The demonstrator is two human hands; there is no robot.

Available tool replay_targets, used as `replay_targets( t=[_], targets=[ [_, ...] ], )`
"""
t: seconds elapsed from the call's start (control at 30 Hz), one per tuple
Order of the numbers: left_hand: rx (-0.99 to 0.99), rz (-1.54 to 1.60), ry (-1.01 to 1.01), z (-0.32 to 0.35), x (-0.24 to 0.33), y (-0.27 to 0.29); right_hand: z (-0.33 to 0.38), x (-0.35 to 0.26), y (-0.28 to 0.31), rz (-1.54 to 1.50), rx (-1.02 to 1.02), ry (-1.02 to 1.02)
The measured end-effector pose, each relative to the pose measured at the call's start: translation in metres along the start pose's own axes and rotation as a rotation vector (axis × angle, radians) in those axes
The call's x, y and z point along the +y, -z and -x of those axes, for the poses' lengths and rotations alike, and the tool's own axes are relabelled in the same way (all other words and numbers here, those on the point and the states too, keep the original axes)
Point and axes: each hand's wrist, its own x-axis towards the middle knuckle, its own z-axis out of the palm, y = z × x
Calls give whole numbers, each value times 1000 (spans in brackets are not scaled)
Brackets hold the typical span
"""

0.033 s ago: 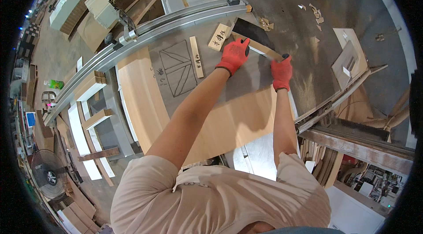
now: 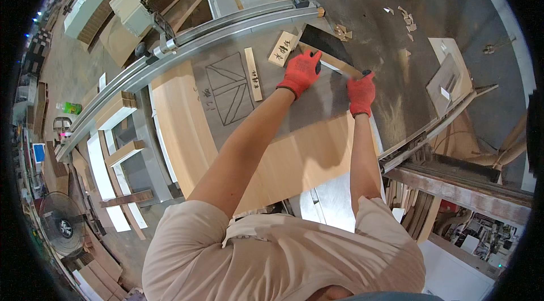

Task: The person uses a sliding table saw to cut smaller wooden panels from larger sheets, repeatedly positioning the wood against the fence and pushing the carriage through the blade.

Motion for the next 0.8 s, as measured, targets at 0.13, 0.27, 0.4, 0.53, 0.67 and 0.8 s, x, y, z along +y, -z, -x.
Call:
replay_targets(
  t=[0.13,0.27,0.4,0.53,0.67,0.8],
  targets=[
    [-31,-14,-49,-4,-1,4,-1,-7,1,43,25,-28],
    [-96,-59,-7,-8,-3,0,3,-12,12,211,25,136],
    [-128,-96,15,-12,1,2,22,-51,-2,308,215,529],
    [-83,8,70,-18,-12,2,11,-77,-42,399,129,660],
    [-144,-12,-92,-13,-31,55,1,-69,-51,432,81,642],
    [286,76,98,-22,-129,126,0,-76,-49,398,50,689]
  ],
)
